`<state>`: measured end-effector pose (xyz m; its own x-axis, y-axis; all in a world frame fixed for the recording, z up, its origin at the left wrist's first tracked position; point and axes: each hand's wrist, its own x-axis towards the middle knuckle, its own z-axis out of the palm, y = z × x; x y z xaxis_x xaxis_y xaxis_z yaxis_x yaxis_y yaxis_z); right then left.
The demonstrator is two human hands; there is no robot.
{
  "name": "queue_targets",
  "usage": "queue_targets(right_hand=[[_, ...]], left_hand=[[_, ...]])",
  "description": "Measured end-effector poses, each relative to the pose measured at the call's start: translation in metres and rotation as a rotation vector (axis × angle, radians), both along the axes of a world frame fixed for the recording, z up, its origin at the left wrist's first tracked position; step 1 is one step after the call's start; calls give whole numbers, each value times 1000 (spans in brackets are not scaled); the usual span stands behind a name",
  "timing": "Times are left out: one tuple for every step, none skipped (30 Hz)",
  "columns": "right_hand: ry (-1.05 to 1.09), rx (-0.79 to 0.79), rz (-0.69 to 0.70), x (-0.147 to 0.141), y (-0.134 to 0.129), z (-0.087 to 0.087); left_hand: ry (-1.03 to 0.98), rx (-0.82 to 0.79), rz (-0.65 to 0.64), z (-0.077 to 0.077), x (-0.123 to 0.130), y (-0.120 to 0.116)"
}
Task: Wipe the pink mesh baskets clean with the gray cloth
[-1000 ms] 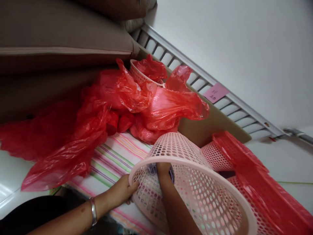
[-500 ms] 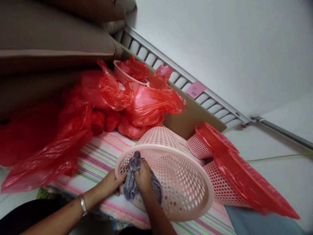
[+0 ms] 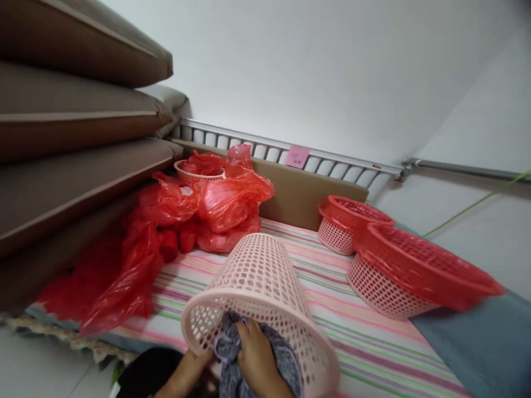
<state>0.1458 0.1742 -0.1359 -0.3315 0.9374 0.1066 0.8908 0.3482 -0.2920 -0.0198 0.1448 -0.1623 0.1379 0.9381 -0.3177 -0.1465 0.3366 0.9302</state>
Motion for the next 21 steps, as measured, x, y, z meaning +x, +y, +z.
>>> queue_targets(right_hand=[[-2,-15,-9,4,-8,-1],[-1,-24,-20,7,-16,-1],[4,-26,-32,10,-23,0],[14,-25,-43,12,-29,1],[23,-25,-52,14,-35,3],[31,-29,-60,15,-41,6],[39,-37,-68,17,-48,10],[44,-51,-74,19,-56,14],[48,-67,-80,21,-64,17],[52,-84,-82,23,-73,21],[58,-99,-83,26,-82,25],[67,-108,-84,29,-91,28],[76,-112,-86,33,-100,31],[87,-110,-89,36,-109,33],[98,-104,-93,39,-116,35],[108,-96,-98,43,-123,35],[114,-84,-107,46,-128,35],[118,-69,-120,48,-132,33],[119,-53,-136,50,-134,32],[116,-39,-155,51,-135,29],[112,-23,-173,51,-133,27]], left_hand=[[-10,-13,29,1,6,-8],[-20,-30,56,1,12,-14],[-29,-46,83,2,18,-20],[-47,-67,96,2,22,-25],[-72,-84,103,2,26,-30],[-101,-89,107,2,28,-35],[-132,-82,113,2,29,-41],[-156,-68,120,2,29,-48],[-166,-55,120,4,28,-55],[-163,-43,114,7,28,-63],[-148,-33,100,12,28,-72],[-127,-24,74,19,30,-81],[-106,-13,39,27,33,-90],[-85,2,-1,37,37,-99],[-66,18,-38,47,42,-107],[-45,29,-75,56,47,-113],[-19,32,-110,65,52,-119],[13,27,-145,72,57,-124],[47,22,-178,76,60,-127],[82,21,-205,78,62,-129],[113,27,-223,78,63,-130]])
